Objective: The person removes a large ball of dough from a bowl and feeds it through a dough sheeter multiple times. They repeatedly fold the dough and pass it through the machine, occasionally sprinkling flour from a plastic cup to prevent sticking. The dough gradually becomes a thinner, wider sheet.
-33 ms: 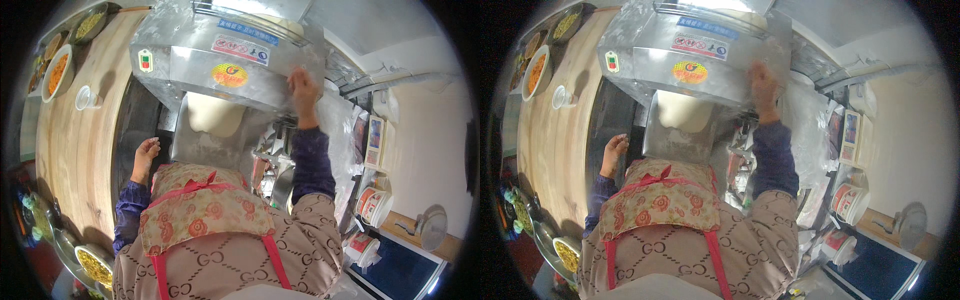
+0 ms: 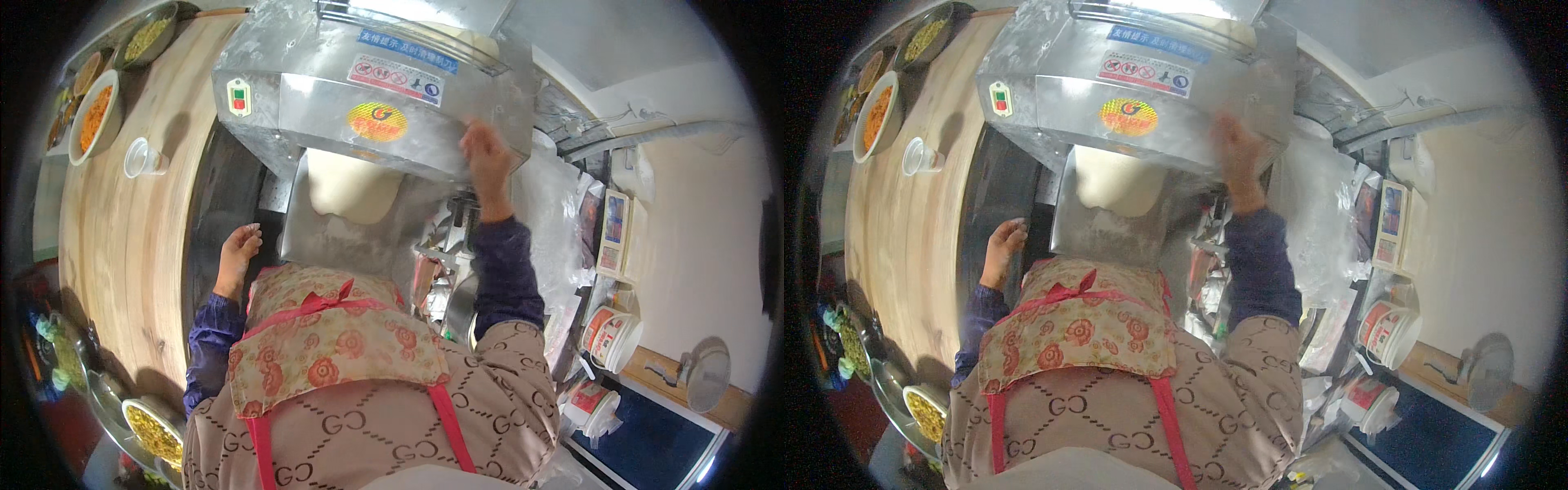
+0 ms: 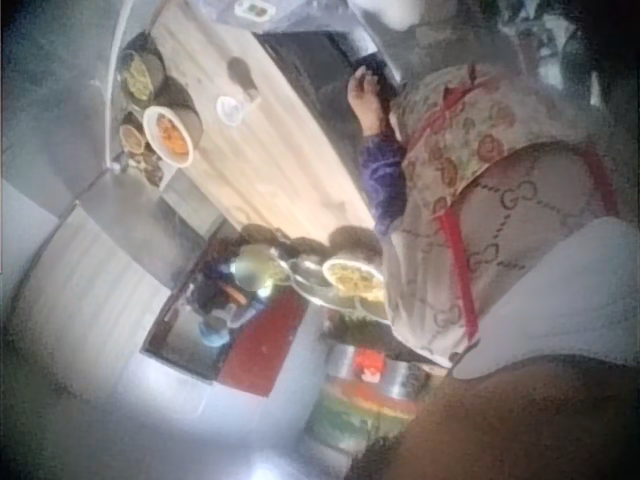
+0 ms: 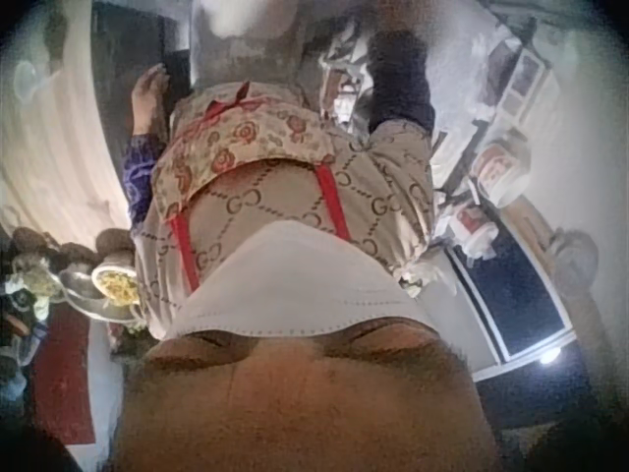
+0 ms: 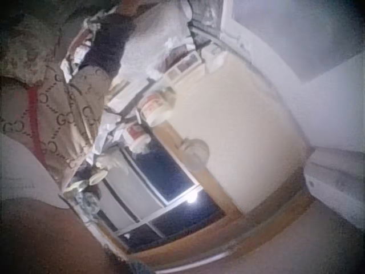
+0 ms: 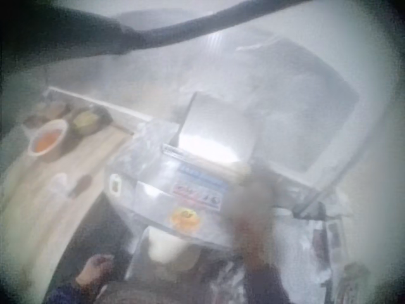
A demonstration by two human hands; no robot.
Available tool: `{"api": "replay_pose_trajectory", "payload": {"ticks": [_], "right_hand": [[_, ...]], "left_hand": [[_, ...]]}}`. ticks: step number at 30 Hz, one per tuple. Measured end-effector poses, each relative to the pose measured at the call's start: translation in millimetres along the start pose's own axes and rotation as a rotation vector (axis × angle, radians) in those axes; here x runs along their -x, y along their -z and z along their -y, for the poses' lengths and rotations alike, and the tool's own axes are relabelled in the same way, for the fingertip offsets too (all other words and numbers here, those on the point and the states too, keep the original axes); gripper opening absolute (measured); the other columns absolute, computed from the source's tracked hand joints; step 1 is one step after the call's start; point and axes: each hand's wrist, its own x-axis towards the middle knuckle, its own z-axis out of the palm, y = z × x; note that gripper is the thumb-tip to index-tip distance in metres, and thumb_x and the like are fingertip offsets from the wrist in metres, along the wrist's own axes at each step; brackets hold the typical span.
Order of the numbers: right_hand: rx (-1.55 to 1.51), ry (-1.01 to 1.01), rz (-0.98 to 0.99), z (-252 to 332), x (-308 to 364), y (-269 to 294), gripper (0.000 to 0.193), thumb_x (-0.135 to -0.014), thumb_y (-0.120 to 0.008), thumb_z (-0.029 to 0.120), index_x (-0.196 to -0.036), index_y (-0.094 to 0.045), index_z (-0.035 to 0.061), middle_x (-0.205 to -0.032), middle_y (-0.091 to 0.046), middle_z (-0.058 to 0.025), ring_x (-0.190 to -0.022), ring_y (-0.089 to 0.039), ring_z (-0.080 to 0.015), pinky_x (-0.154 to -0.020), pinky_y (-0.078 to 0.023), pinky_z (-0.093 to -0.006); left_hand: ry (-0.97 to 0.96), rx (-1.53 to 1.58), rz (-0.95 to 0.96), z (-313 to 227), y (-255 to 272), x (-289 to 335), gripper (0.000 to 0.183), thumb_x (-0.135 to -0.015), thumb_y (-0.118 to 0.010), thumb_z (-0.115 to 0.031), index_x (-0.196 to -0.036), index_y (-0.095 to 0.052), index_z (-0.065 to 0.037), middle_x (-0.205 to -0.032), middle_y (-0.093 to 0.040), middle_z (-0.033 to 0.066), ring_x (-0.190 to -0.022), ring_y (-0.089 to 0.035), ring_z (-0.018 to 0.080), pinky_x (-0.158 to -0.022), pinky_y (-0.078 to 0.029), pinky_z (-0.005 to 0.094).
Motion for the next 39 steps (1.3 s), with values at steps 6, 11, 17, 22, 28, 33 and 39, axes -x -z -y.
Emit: {"api": "replay_pose_trajectory", "payload": {"ticks": [6, 11, 17, 22, 28, 33, 39], "right_hand": [[0.173, -0.113, 0.508, -48.3, 125.5, -67.1, 0.025, -0.094, -0.059, 0.025, -0.099, -0.072, 0.0037, -0.098, -0.07, -0.0172, -0.087, -0.068, -0.0317, -0.076, -0.052, -0.041], [0.434, -0.373, 0.687, -114.4, 184.2, -99.4, 0.034, -0.095, -0.05, 0.026, -0.112, -0.064, -0.0001, -0.094, -0.067, -0.0235, -0.094, -0.064, -0.0396, -0.084, -0.048, -0.0488], [0.551, -0.001, 0.536, -149.4, 209.7, -131.6, 0.058, -0.09, -0.055, 0.03, -0.138, -0.044, -0.001, -0.128, -0.053, -0.0261, -0.12, -0.049, -0.0443, -0.097, -0.043, -0.0536], [0.774, 0.116, 0.748, -117.8, 217.2, -160.9, 0.068, -0.082, -0.066, 0.039, -0.143, -0.045, 0.0153, -0.143, -0.043, -0.0185, -0.131, -0.042, -0.0378, -0.099, -0.038, -0.0616], [0.788, -0.043, 0.745, -121.7, 208.0, -183.2, 0.065, -0.074, -0.076, 0.039, -0.133, -0.056, 0.0218, -0.134, -0.05, -0.0117, -0.13, -0.044, -0.0331, -0.098, -0.043, -0.0541], [0.642, -0.024, 0.657, -139.2, 205.6, -189.0, 0.05, -0.076, -0.074, 0.033, -0.122, -0.065, 0.0169, -0.125, -0.055, -0.0135, -0.125, -0.048, -0.036, -0.095, -0.047, -0.0463], [0.494, 0.029, 0.773, -100.0, 203.1, -166.7, 0.038, -0.085, -0.065, 0.027, -0.12, -0.066, 0.0127, -0.111, -0.063, -0.0169, -0.116, -0.056, -0.0336, -0.094, -0.047, -0.0449]], "left_hand": [[0.017, -0.184, 0.011, 7.5, 7.6, 1.9, 0.034, -0.091, -0.061, -0.008, -0.123, -0.06, 0.002, -0.106, -0.066, 0.003, -0.086, -0.057, 0.008, -0.074, -0.045, 0.022], [-0.007, -0.335, -0.005, 7.4, 12.0, 13.7, 0.033, -0.092, -0.059, -0.008, -0.123, -0.06, 0.003, -0.106, -0.066, 0.0034, -0.091, -0.059, 0.0092, -0.08, -0.047, 0.0242], [0.055, -0.538, 0.025, 4.5, 25.2, 28.7, 0.034, -0.095, -0.058, -0.012, -0.127, -0.058, 0.0, -0.111, -0.065, 0.0038, -0.101, -0.059, 0.0115, -0.089, -0.047, 0.0268], [0.089, -0.472, -0.008, 9.3, 29.9, 41.4, 0.035, -0.093, -0.06, -0.012, -0.126, -0.06, 0.001, -0.11, -0.066, 0.0053, -0.099, -0.06, 0.0106, -0.088, -0.047, 0.0254], [0.151, -0.507, 0.011, 20.8, 27.0, 44.8, 0.035, -0.092, -0.061, -0.011, -0.125, -0.061, 0.0, -0.109, -0.068, 0.0061, -0.098, -0.061, 0.0118, -0.088, -0.048, 0.0264], [0.082, -0.529, 0.086, 38.4, 18.0, 26.5, 0.034, -0.092, -0.062, -0.012, -0.123, -0.062, 0.0, -0.106, -0.069, 0.0075, -0.096, -0.062, 0.0129, -0.086, -0.048, 0.0261], [0.376, -0.367, 0.298, 52.6, -16.1, -24.6, 0.049, -0.094, -0.063, -0.025, -0.136, -0.05, -0.004, -0.123, -0.059, 0.0073, -0.111, -0.055, 0.0193, -0.091, -0.048, 0.0326]]}}
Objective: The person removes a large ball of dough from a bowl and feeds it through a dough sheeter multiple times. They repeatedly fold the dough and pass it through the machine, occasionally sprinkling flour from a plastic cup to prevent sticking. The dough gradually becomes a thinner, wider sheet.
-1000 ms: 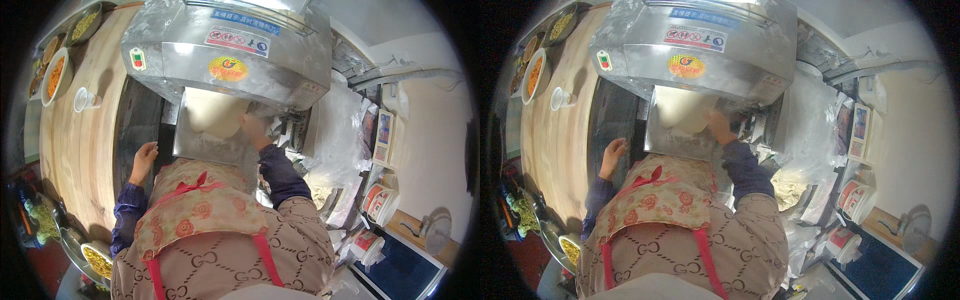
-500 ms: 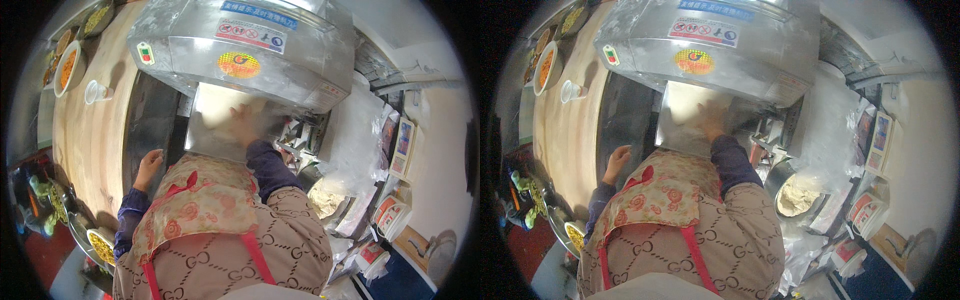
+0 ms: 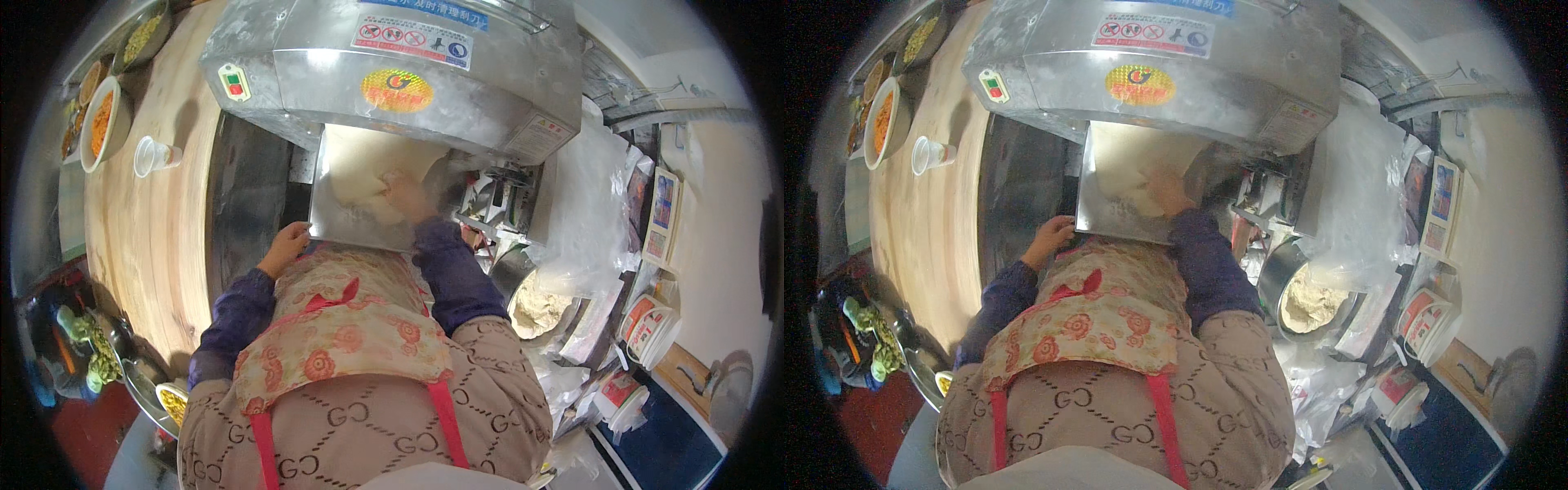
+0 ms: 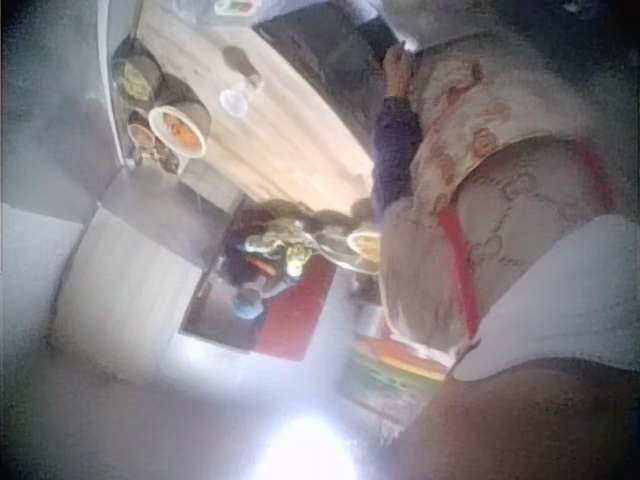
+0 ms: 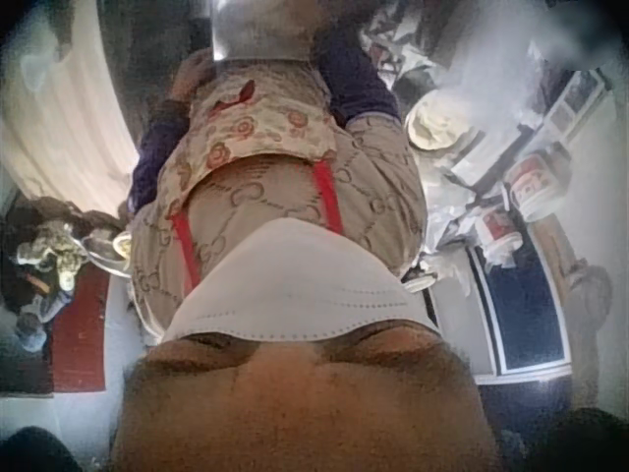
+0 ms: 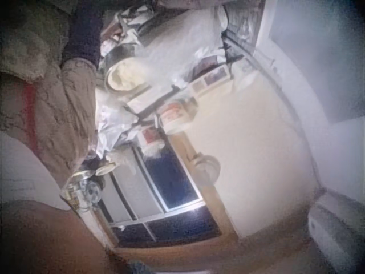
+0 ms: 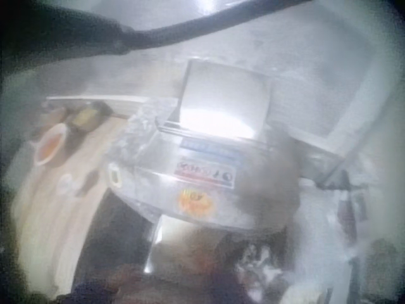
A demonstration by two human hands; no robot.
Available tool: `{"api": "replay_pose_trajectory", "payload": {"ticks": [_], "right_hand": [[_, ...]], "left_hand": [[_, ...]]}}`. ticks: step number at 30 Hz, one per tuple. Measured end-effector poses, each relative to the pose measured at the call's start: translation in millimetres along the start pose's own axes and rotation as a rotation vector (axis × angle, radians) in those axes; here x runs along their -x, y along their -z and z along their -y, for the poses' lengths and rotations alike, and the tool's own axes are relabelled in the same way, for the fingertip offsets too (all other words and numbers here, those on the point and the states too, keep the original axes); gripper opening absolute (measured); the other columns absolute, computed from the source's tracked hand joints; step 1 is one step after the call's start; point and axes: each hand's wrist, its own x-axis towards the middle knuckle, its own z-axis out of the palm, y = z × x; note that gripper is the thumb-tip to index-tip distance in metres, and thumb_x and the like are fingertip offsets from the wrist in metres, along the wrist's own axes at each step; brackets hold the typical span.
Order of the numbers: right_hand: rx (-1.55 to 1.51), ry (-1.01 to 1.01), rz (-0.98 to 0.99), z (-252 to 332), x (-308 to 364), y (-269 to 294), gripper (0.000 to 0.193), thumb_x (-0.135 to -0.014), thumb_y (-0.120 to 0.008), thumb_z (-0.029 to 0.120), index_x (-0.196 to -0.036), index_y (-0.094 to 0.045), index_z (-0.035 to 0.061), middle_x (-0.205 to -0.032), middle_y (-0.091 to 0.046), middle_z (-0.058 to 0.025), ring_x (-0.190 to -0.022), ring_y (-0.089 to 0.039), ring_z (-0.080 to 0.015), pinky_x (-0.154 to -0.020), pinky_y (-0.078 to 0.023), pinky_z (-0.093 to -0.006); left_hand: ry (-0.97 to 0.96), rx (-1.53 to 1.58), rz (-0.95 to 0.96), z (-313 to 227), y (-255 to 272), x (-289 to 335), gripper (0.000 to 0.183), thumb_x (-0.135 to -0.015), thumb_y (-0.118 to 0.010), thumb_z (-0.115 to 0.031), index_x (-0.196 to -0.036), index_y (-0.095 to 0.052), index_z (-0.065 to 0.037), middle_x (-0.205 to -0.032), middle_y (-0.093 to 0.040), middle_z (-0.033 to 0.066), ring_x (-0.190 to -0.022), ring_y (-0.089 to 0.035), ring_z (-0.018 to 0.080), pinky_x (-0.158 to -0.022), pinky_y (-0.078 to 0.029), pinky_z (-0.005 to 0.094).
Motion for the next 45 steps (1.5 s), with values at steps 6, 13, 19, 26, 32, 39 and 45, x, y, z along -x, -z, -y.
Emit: {"api": "replay_pose_trajectory", "payload": {"ticks": [6, 13, 19, 26, 32, 39, 45], "right_hand": [[-0.277, -0.069, 0.23, 39.2, 40.0, 24.6, 0.038, -0.086, -0.064, 0.027, -0.119, -0.065, 0.008, -0.11, -0.064, -0.0157, -0.111, -0.057, -0.0338, -0.095, -0.045, -0.0442], [-0.328, -0.112, 0.17, 24.6, 92.2, -5.4, 0.039, -0.082, -0.069, 0.023, -0.118, -0.066, 0.009, -0.111, -0.064, -0.015, -0.108, -0.057, -0.0339, -0.096, -0.045, -0.0432], [-0.186, -0.151, 0.137, 9.6, 89.7, -88.5, 0.047, -0.076, -0.073, 0.023, -0.12, -0.065, 0.0115, -0.123, -0.061, -0.0104, -0.114, -0.055, -0.0316, -0.101, -0.04, -0.048], [-0.145, 0.022, 0.295, 15.4, 106.1, -81.2, 0.052, -0.086, -0.055, 0.007, -0.137, -0.052, 0.0164, -0.148, -0.04, -0.0192, -0.135, -0.039, -0.0422, -0.11, -0.037, -0.0488], [-0.085, -0.052, 0.066, 18.8, 87.1, -30.7, 0.052, -0.089, -0.054, 0.015, -0.14, -0.048, 0.0146, -0.148, -0.042, -0.0162, -0.136, -0.039, -0.0373, -0.111, -0.033, -0.0518], [0.255, 0.084, 0.39, 17.8, 47.2, -14.5, 0.042, -0.087, -0.058, 0.021, -0.128, -0.06, 0.011, -0.145, -0.045, -0.0171, -0.13, -0.046, -0.0372, -0.105, -0.039, -0.0532], [0.051, 0.135, 0.245, 21.6, 36.2, -0.3, 0.036, -0.085, -0.057, 0.016, -0.119, -0.062, 0.0034, -0.13, -0.058, -0.0165, -0.121, -0.054, -0.0369, -0.103, -0.043, -0.0469]], "left_hand": [[0.277, 0.677, 0.049, 4.8, -40.3, -83.5, 0.061, -0.094, -0.064, -0.03, -0.143, -0.035, -0.008, -0.131, -0.047, 0.0109, -0.121, -0.046, 0.0259, -0.09, -0.05, 0.0407], [-0.236, 0.055, -0.014, 60.6, -55.8, -132.9, 0.025, -0.087, -0.069, -0.023, -0.102, -0.06, -0.006, -0.083, -0.057, 0.0028, -0.075, -0.056, 0.015, -0.066, -0.05, 0.0356], [0.087, 0.394, -0.236, 44.3, -64.3, -116.7, 0.026, -0.081, -0.068, -0.008, -0.103, -0.055, -0.006, -0.087, -0.06, 0.0066, -0.075, -0.058, 0.0184, -0.069, -0.05, 0.0341], [0.148, 0.335, -0.242, 35.7, -64.0, -108.2, 0.059, -0.086, -0.069, -0.015, -0.134, -0.037, -0.006, -0.112, -0.056, 0.0106, -0.1, -0.057, 0.0208, -0.079, -0.05, 0.0365], [-0.066, 0.565, -0.315, 21.8, -32.5, -76.5, 0.064, -0.091, -0.065, -0.011, -0.144, -0.03, -0.006, -0.118, -0.054, 0.0113, -0.099, -0.058, 0.0189, -0.081, -0.051, 0.0331], [-0.586, 0.622, -0.936, -24.7, 80.6, -15.9, 0.045, -0.088, -0.057, -0.001, -0.132, -0.045, -0.001, -0.117, -0.055, 0.0105, -0.093, -0.059, 0.0198, -0.075, -0.05, 0.0306], [-0.467, 0.228, -1.426, -47.3, 207.5, 3.1, 0.092, -0.075, -0.082, -0.018, -0.145, -0.028, 0.006, -0.137, -0.037, 0.0257, -0.115, -0.052, 0.0344, -0.098, -0.045, 0.0403]]}}
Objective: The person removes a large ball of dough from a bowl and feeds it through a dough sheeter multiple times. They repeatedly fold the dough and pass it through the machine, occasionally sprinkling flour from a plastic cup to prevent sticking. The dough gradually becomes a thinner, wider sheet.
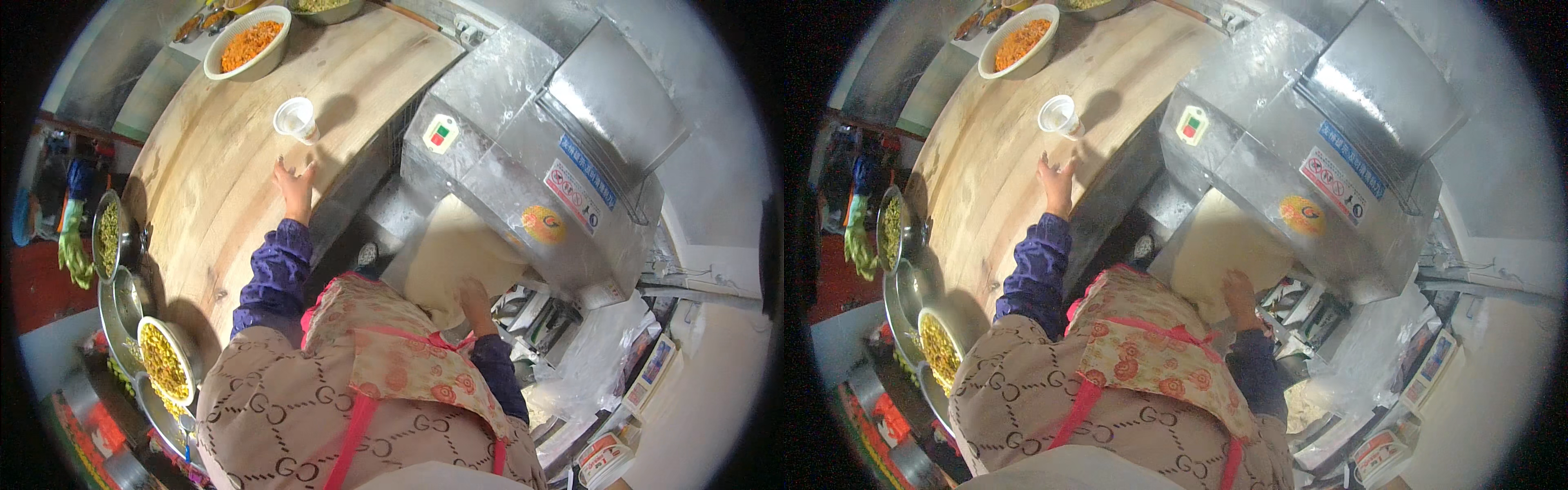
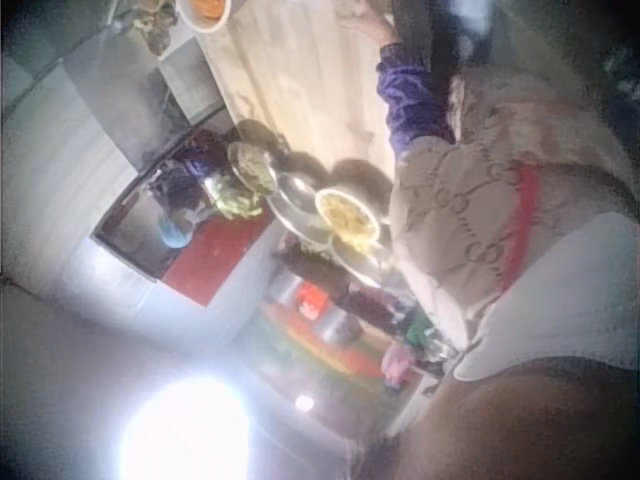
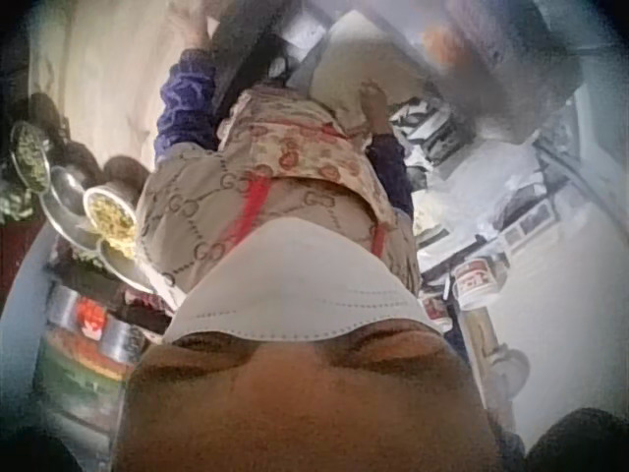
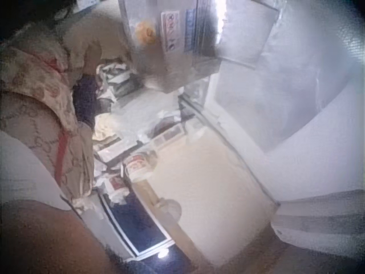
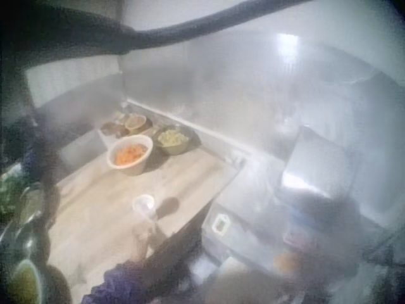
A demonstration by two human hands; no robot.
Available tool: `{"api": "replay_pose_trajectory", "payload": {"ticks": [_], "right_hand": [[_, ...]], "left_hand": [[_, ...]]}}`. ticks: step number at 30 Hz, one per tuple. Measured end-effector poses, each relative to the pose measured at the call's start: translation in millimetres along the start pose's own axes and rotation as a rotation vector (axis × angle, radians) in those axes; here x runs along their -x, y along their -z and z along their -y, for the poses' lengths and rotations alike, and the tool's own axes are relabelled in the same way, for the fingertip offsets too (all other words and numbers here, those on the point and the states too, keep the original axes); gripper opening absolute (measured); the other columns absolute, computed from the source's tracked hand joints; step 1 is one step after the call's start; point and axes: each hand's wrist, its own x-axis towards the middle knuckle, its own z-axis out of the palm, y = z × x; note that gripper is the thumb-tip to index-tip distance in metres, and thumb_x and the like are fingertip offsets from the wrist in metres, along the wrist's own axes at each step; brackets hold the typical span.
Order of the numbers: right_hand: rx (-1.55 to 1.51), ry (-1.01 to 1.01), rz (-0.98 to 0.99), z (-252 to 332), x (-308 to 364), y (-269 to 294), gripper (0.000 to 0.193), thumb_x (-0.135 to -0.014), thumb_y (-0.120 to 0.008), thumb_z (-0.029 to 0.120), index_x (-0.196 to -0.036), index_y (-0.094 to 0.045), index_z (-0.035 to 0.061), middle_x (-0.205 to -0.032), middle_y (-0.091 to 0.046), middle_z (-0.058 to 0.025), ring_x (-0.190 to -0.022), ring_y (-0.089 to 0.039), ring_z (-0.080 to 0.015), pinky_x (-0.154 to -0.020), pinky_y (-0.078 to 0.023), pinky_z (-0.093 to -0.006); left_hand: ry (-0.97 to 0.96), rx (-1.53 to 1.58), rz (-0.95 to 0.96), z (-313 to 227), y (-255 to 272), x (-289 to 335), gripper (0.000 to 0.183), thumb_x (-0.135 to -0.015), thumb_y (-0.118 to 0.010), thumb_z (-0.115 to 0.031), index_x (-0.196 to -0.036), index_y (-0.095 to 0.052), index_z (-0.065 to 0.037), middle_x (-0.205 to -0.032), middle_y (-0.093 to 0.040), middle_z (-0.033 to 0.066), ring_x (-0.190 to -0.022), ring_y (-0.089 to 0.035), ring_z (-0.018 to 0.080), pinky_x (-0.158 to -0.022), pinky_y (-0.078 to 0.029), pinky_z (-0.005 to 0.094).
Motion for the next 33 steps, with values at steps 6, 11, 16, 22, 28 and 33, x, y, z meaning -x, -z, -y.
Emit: {"api": "replay_pose_trajectory", "payload": {"ticks": [6, 11, 16, 22, 28, 33], "right_hand": [[-0.208, -0.196, -0.024, 39.0, 15.6, -5.7, 0.036, -0.092, -0.057, 0.021, -0.121, -0.062, 0.0009, -0.12, -0.062, -0.0229, -0.108, -0.061, -0.0385, -0.095, -0.048, -0.0449], [-0.279, -0.207, -0.049, 49.8, 22.5, -5.6, 0.034, -0.091, -0.059, 0.02, -0.12, -0.062, 0.0019, -0.115, -0.063, -0.022, -0.101, -0.064, -0.0378, -0.087, -0.051, -0.0432], [-0.25, -0.336, -0.134, 73.4, -1.8, 24.0, 0.033, -0.092, -0.059, 0.02, -0.119, -0.063, 0.0014, -0.113, -0.065, -0.021, -0.099, -0.065, -0.0353, -0.087, -0.051, -0.0411], [-0.64, -0.168, -0.372, 153.5, -47.1, 141.7, 0.025, -0.094, -0.056, 0.015, -0.114, -0.064, 0.0018, -0.109, -0.067, -0.0171, -0.103, -0.064, -0.0322, -0.092, -0.049, -0.0387], [-0.448, 0.186, -0.362, 175.9, -71.5, 177.1, 0.024, -0.089, -0.058, 0.006, -0.111, -0.065, -0.0001, -0.111, -0.066, -0.0199, -0.104, -0.062, -0.0363, -0.091, -0.05, -0.041], [-0.217, 0.142, 0.026, 134.2, -68.8, 119.4, 0.02, -0.08, -0.061, 0.004, -0.099, -0.064, 0.0014, -0.104, -0.066, -0.0185, -0.088, -0.062, -0.0396, -0.081, -0.051, -0.0435]], "left_hand": [[-0.205, 0.097, 0.236, 9.7, -24.8, -77.6, 0.101, -0.07, -0.088, -0.018, -0.147, -0.026, 0.001, -0.143, -0.042, 0.021, -0.128, -0.045, 0.0311, -0.108, -0.037, 0.0395], [0.109, 0.32, 0.298, 15.4, -42.2, -100.7, 0.047, -0.074, -0.078, -0.002, -0.118, -0.061, 0.001, -0.107, -0.068, 0.004, -0.096, -0.062, 0.0149, -0.084, -0.049, 0.0299], [-0.011, 0.249, 0.352, 14.3, -45.0, -91.8, 0.047, -0.076, -0.075, -0.005, -0.121, -0.06, -0.001, -0.112, -0.067, 0.0071, -0.104, -0.062, 0.0175, -0.091, -0.048, 0.031], [-0.417, 0.162, 0.744, -9.9, -42.1, -0.1, 0.063, -0.075, -0.084, -0.026, -0.124, -0.056, 0.0, -0.121, -0.063, 0.0146, -0.113, -0.061, 0.0252, -0.097, -0.048, 0.0366], [-0.608, 0.021, 1.378, -52.2, -54.0, 114.7, 0.058, -0.069, -0.082, -0.017, -0.121, -0.059, -0.005, -0.115, -0.063, 0.0158, -0.11, -0.058, 0.0337, -0.094, -0.047, 0.0409], [-0.432, -0.089, 1.611, -59.5, -72.5, 176.3, 0.071, -0.066, -0.085, -0.016, -0.127, -0.051, -0.003, -0.12, -0.059, 0.0177, -0.109, -0.059, 0.0337, -0.095, -0.046, 0.0372]]}}
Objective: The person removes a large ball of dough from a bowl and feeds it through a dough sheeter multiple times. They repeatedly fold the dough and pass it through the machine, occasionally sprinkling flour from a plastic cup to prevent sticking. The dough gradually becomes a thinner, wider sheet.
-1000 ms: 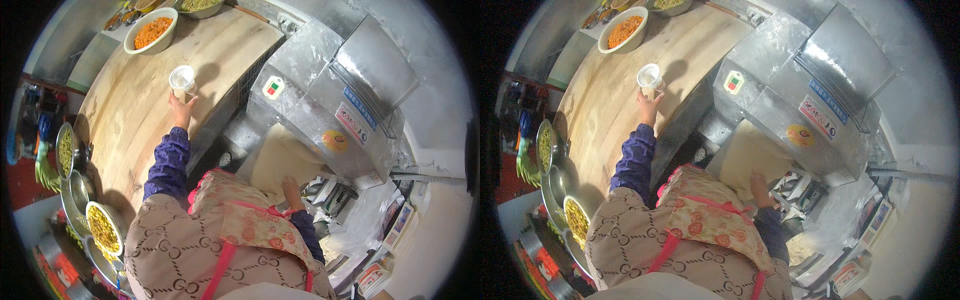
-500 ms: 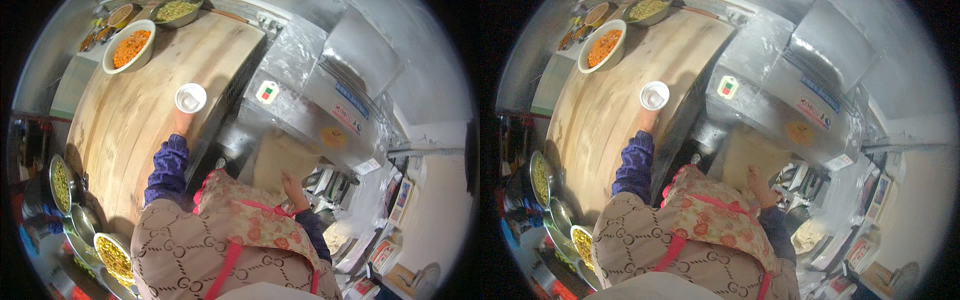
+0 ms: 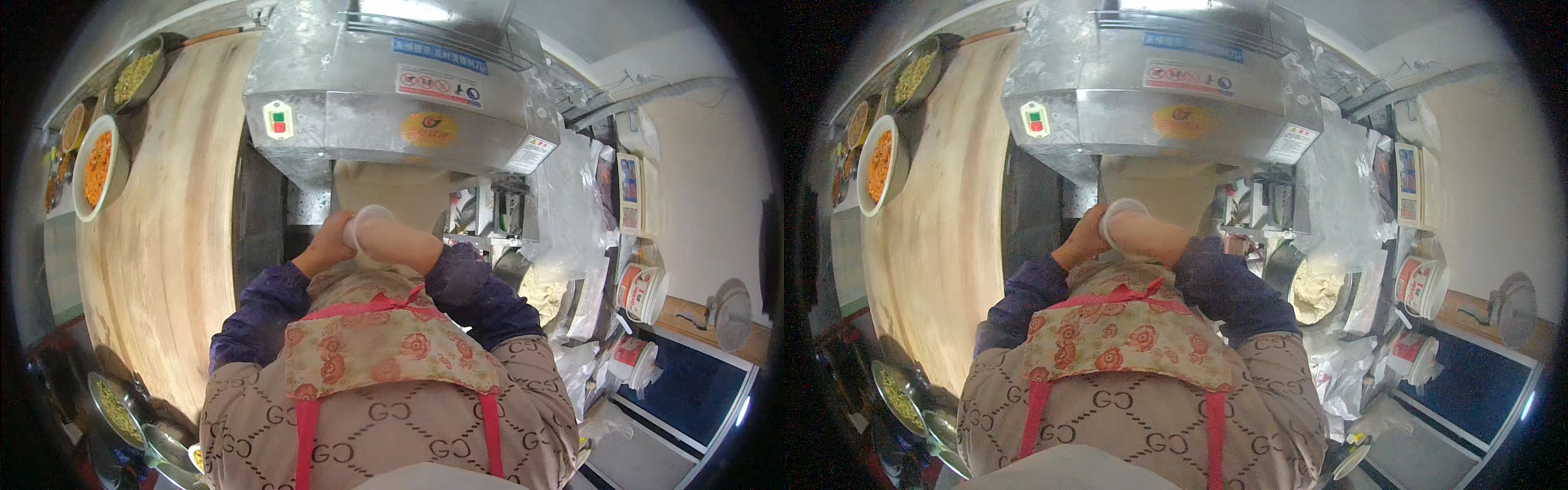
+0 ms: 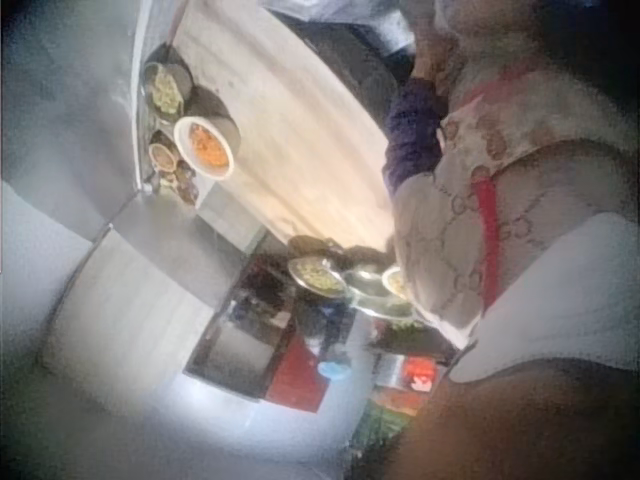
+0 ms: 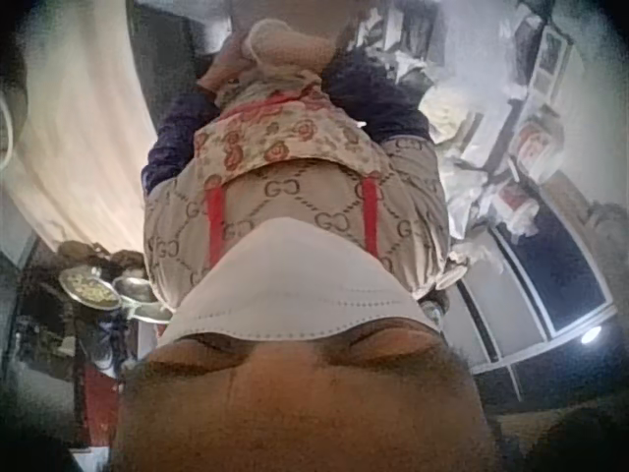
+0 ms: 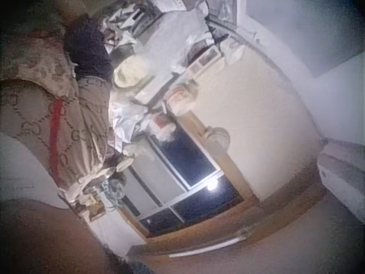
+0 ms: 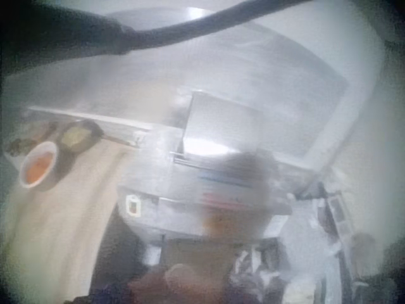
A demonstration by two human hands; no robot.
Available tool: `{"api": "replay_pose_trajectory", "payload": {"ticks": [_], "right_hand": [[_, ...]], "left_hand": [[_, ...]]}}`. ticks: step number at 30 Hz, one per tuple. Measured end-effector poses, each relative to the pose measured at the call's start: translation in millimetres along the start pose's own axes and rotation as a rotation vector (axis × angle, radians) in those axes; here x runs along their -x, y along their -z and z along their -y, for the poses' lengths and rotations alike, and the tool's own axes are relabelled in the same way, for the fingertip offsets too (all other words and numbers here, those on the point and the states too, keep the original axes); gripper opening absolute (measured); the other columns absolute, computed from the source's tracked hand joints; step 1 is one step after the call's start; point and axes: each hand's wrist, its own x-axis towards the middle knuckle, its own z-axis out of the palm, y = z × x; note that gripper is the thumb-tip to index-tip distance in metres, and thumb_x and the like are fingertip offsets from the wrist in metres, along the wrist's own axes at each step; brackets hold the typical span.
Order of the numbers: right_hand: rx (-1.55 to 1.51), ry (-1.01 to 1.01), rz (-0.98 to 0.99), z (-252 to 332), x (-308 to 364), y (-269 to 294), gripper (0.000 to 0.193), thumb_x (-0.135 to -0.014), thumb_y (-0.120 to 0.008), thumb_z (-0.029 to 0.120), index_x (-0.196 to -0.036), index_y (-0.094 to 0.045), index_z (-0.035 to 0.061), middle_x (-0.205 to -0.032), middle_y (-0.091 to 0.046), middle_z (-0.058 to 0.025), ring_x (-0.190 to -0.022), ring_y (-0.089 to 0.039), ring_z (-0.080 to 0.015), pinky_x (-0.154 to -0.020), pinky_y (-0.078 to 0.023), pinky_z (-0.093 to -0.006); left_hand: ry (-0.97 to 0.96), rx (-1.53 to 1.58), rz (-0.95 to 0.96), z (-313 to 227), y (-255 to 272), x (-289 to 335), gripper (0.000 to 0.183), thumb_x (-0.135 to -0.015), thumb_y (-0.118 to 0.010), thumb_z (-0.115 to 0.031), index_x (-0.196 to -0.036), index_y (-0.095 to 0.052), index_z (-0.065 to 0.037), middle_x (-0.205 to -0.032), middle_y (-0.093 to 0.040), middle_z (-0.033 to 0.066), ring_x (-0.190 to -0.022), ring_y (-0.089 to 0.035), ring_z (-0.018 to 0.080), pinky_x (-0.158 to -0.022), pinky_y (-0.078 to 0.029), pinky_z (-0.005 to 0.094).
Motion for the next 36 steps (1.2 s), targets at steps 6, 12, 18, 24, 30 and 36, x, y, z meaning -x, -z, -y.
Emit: {"api": "replay_pose_trajectory", "payload": {"ticks": [6, 12, 18, 24, 30, 36], "right_hand": [[-0.562, 0.109, 0.005, -50.6, 33.9, -20.7, 0.02, -0.085, -0.064, 0.016, -0.101, -0.066, 0.0041, -0.102, -0.067, -0.0149, -0.089, -0.064, -0.0321, -0.079, -0.05, -0.0396], [-0.701, -0.043, 0.084, -46.5, 43.9, -10.8, 0.029, -0.092, -0.062, 0.028, -0.109, -0.066, 0.0061, -0.104, -0.068, -0.0124, -0.094, -0.063, -0.0259, -0.087, -0.048, -0.0371], [-0.6, -0.107, 0.145, -69.3, 50.1, -4.0, 0.027, -0.092, -0.06, 0.028, -0.102, -0.067, 0.0039, -0.101, -0.069, -0.0139, -0.087, -0.063, -0.0267, -0.08, -0.049, -0.0384], [-0.55, -0.249, 0.112, -141.7, 53.6, -61.8, 0.029, -0.087, -0.064, 0.027, -0.107, -0.069, 0.0068, -0.109, -0.067, -0.0134, -0.094, -0.062, -0.0291, -0.082, -0.05, -0.0397], [-0.667, -0.492, -0.001, -226.1, 77.6, -132.1, 0.037, -0.082, -0.066, 0.032, -0.114, -0.069, 0.0125, -0.126, -0.059, -0.0143, -0.115, -0.053, -0.0356, -0.096, -0.046, -0.0406], [-0.228, -0.363, -0.164, -233.8, 58.4, -184.3, 0.043, -0.082, -0.065, 0.026, -0.12, -0.063, 0.0078, -0.125, -0.059, -0.0157, -0.123, -0.049, -0.038, -0.108, -0.035, -0.0527]], "left_hand": [[-0.153, -0.114, 0.139, -2.2, -23.8, -9.1, 0.075, -0.062, -0.08, -0.01, -0.13, -0.05, -0.003, -0.119, -0.057, 0.0224, -0.112, -0.054, 0.0421, -0.096, -0.045, 0.0437], [0.006, -0.324, 0.307, -25.6, -26.8, -16.9, 0.083, -0.064, -0.083, -0.02, -0.136, -0.046, -0.002, -0.128, -0.054, 0.0237, -0.12, -0.053, 0.0396, -0.104, -0.043, 0.043], [-0.016, -0.397, 0.294, 9.9, -46.2, -47.0, 0.077, -0.065, -0.082, -0.023, -0.133, -0.05, -0.004, -0.122, -0.058, 0.0225, -0.114, -0.057, 0.0386, -0.1, -0.046, 0.0432], [0.064, -0.287, 0.182, 56.4, -84.4, -56.7, 0.061, -0.07, -0.076, -0.021, -0.123, -0.052, -0.004, -0.118, -0.061, 0.0212, -0.111, -0.059, 0.0382, -0.094, -0.048, 0.0434], [0.454, -0.049, 0.071, 81.0, -74.8, -35.8, 0.063, -0.071, -0.079, -0.024, -0.125, -0.052, -0.004, -0.115, -0.063, 0.0203, -0.109, -0.062, 0.0331, -0.092, -0.05, 0.0394], [0.397, -0.084, -0.167, 97.6, -63.7, -8.9, 0.069, -0.069, -0.083, -0.028, -0.126, -0.053, -0.003, -0.119, -0.064, 0.0159, -0.112, -0.062, 0.029, -0.092, -0.049, 0.0378]]}}
